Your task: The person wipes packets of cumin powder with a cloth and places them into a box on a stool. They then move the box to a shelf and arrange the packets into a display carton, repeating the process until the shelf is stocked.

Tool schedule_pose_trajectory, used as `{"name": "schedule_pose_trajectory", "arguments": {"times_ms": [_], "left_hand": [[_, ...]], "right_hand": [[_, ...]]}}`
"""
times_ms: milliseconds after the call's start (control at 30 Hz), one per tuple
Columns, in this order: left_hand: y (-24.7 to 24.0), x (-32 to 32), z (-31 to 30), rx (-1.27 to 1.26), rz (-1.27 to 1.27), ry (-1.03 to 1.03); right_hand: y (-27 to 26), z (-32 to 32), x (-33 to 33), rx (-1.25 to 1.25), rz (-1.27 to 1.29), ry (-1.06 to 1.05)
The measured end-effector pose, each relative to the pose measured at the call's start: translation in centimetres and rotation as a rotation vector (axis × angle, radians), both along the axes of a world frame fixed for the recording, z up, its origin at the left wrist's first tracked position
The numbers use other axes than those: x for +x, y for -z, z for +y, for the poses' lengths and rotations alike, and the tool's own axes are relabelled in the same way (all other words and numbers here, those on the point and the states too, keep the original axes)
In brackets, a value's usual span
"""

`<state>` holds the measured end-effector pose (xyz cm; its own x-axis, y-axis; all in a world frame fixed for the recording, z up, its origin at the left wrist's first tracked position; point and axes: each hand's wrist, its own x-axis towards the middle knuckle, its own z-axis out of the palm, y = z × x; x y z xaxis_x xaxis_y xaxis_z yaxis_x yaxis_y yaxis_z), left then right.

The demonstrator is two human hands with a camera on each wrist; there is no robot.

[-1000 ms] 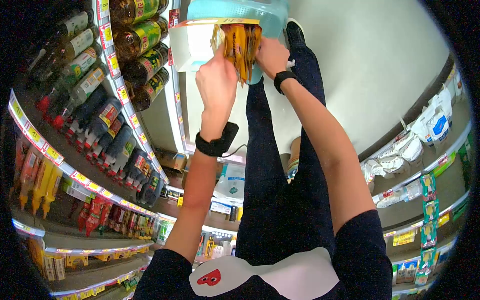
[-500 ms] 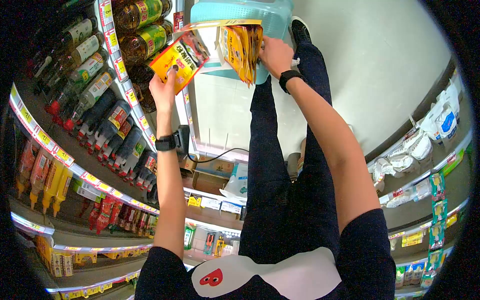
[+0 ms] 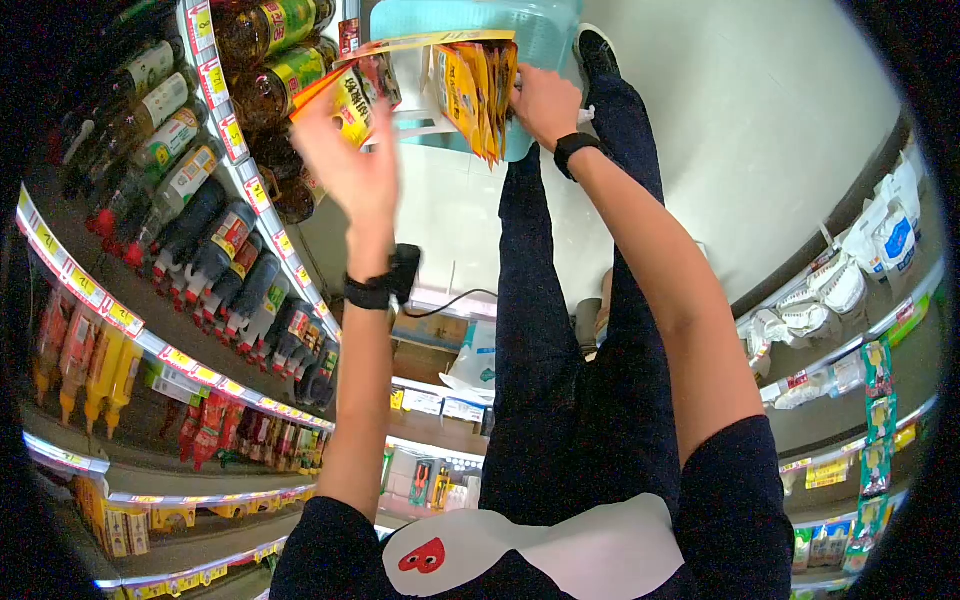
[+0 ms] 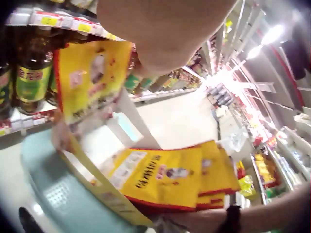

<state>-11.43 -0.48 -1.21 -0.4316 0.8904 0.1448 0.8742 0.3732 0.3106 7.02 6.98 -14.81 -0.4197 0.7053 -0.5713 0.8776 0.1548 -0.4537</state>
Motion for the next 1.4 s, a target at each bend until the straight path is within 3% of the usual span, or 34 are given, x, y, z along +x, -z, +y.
{"name": "schedule_pose_trajectory", "arguments": {"times_ms": [33,133,267,333,533,700,767,800,900,1000,1133,1200,1267,1333,1400], "left_hand": [[0.1,2.2,0.7,-0.017,-0.277,-0.015],[0.0,7.4,2.7,-0.082,-0.471,-0.052],[1.2,8.8,3.4,-0.204,-0.403,-0.122],[0.1,8.9,4.0,-0.431,-0.34,-0.236],[0.0,6.3,2.7,-0.482,-0.281,-0.155],[-5.1,4.8,0.0,-0.362,-0.187,-0.204],[-7.3,4.0,-0.5,-0.361,-0.281,-0.348],[-6.2,3.0,-2.6,-0.253,-0.351,-0.427],[-5.9,-0.6,-4.0,-0.215,-0.376,-0.403],[-3.3,-4.0,-3.9,-0.357,-0.294,-0.432],[-0.2,-5.6,-3.2,-0.281,-0.304,-0.374],[0.2,-5.2,-2.9,-0.383,-0.099,-0.389],[0.2,-4.4,-2.5,-0.308,-0.114,-0.388],[0.4,-3.9,-2.5,-0.096,0.08,-0.279],[0.5,-3.8,-2.4,-0.075,0.132,-0.264]], "right_hand": [[-0.2,-0.1,0.0,-0.005,0.001,-0.002],[0.1,0.0,0.0,-0.01,0.02,-0.001],[0.8,0.0,0.1,0.0,0.044,0.005],[0.9,0.0,0.2,0.017,0.03,-0.021],[1.0,-0.1,0.5,0.071,0.078,0.025],[0.4,-0.1,0.5,-0.009,0.045,-0.007],[0.4,-0.3,0.3,-0.008,0.049,0.005],[0.3,-0.2,0.3,-0.011,0.049,0.006],[0.7,-0.3,0.5,0.007,0.055,-0.007],[0.7,-0.3,0.3,0.002,0.046,-0.03],[0.6,-0.3,0.2,0.017,0.041,-0.059],[0.6,-0.5,0.2,0.019,0.041,-0.047],[0.7,-0.5,0.1,0.027,0.045,-0.034],[0.8,-0.5,0.1,0.011,0.044,-0.028],[0.8,-0.4,0.1,0.011,0.05,-0.025]]}}
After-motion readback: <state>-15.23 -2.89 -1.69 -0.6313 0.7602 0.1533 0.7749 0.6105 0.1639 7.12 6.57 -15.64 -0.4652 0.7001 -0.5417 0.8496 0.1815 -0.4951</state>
